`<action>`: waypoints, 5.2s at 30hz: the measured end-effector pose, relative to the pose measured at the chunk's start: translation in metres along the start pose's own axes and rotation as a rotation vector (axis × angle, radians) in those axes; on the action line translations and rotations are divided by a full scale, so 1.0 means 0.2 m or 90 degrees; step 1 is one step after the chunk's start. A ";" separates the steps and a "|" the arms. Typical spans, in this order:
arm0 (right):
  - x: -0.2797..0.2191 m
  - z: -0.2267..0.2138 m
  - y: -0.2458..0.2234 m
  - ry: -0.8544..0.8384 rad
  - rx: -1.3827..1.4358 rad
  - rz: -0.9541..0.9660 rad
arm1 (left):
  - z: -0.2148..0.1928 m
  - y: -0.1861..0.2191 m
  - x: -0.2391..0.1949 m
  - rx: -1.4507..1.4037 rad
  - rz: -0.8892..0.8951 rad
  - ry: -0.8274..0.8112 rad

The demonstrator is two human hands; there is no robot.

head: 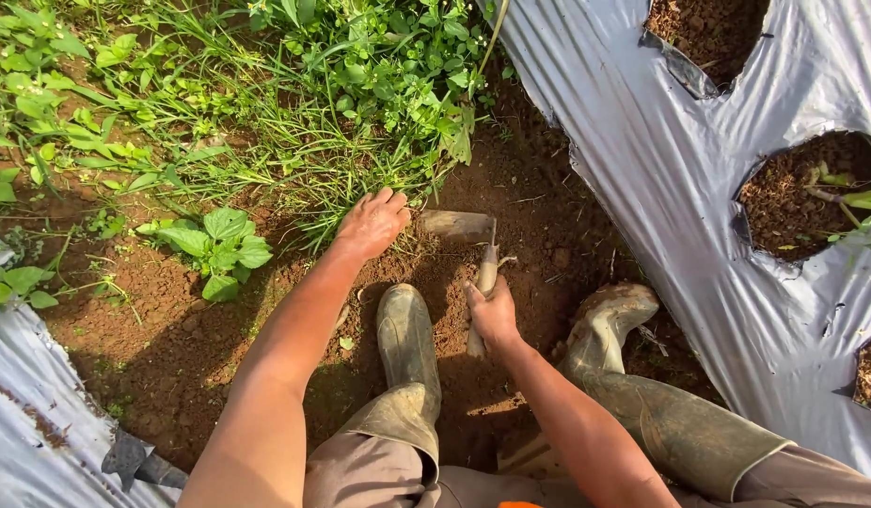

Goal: Manual weeding of agricultural plants by hand-pulling weeds from mulch holes and using a hand hoe to clear the surrounding soil.

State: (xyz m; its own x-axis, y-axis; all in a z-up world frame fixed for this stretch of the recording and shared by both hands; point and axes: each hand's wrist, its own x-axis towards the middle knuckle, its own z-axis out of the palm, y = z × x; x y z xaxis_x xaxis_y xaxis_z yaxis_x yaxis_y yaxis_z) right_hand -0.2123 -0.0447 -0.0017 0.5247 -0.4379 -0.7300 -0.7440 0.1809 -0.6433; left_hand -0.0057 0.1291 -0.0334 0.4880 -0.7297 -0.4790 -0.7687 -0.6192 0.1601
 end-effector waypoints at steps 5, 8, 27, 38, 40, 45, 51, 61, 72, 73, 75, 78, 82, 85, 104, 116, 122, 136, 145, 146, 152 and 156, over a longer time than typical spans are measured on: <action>0.15 0.08 0.08 0.153 0.171 0.007 | 0.00 -0.02 -0.01 0.029 0.016 0.000; 0.14 0.03 0.10 0.128 0.118 0.015 | -0.05 -0.01 -0.02 0.039 0.019 0.007; 0.04 -0.21 0.10 0.179 0.256 -0.030 | -0.06 0.23 -0.01 0.039 0.217 -0.085; 0.06 -0.28 0.17 0.189 0.345 0.005 | 0.02 0.63 0.30 0.229 0.353 -0.141; 0.07 -0.31 0.16 0.174 0.346 0.005 | 0.02 0.46 0.31 0.225 0.334 -0.143; 0.03 -0.30 0.16 0.160 0.337 0.020 | -0.06 0.04 0.04 0.179 0.179 -0.153; 0.07 -0.25 0.22 0.155 0.331 0.014 | 0.07 -0.02 -0.20 0.371 0.339 0.293; 0.09 -0.22 0.31 0.120 0.334 -0.009 | 0.17 -0.34 0.02 0.244 0.183 0.089; -0.04 -0.12 0.34 0.121 0.319 0.045 | 0.02 0.03 -0.16 0.070 0.273 -0.130; -0.06 -0.10 0.31 0.122 0.321 0.041 | 0.10 0.06 -0.12 0.072 0.274 -0.127; -0.10 -0.09 0.24 0.167 0.323 0.042 | 0.26 0.12 -0.04 0.220 0.333 -0.089; -0.03 -0.02 0.25 0.184 0.311 0.041 | -0.06 0.12 -0.02 0.339 0.263 -0.095; 0.11 0.16 0.14 0.155 0.342 0.058 | 0.12 0.07 0.16 0.300 0.171 -0.008; 0.14 0.30 -0.10 0.112 0.287 0.054 | 0.21 0.03 0.23 0.242 0.035 0.121; 0.17 0.28 -0.16 -0.005 0.072 0.024 | 0.23 0.04 0.26 0.213 -0.048 0.224; 0.11 0.21 -0.15 -0.011 0.031 0.074 | 0.22 -0.07 0.26 -0.210 -0.141 0.164; 0.01 0.28 -0.22 -0.003 0.088 0.091 | 0.12 -0.06 0.09 0.093 -0.107 0.106; 0.16 0.53 -0.25 0.054 0.191 0.051 | 0.10 -0.25 -0.15 0.109 -0.110 -0.007; 0.15 0.48 -0.26 0.035 0.080 0.033 | 0.14 -0.29 -0.20 0.042 -0.140 0.003; 0.17 0.54 -0.28 0.086 0.148 0.016 | 0.15 -0.30 -0.19 0.035 -0.142 -0.005; 0.39 0.73 -0.41 0.046 0.149 -0.047 | 0.01 -0.25 -0.25 -0.012 -0.149 -0.017; 0.42 0.66 -0.44 -0.018 0.043 -0.047 | 0.08 -0.27 -0.26 -0.048 -0.146 -0.016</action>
State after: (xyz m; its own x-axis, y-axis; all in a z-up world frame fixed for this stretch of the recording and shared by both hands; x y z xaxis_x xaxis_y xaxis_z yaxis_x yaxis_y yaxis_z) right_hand -0.0480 0.0185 -0.0371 0.5889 -0.4273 -0.6860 -0.6741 0.2085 -0.7086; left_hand 0.0040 0.2043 -0.0313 0.6345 -0.5610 -0.5317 -0.6059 -0.7881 0.1084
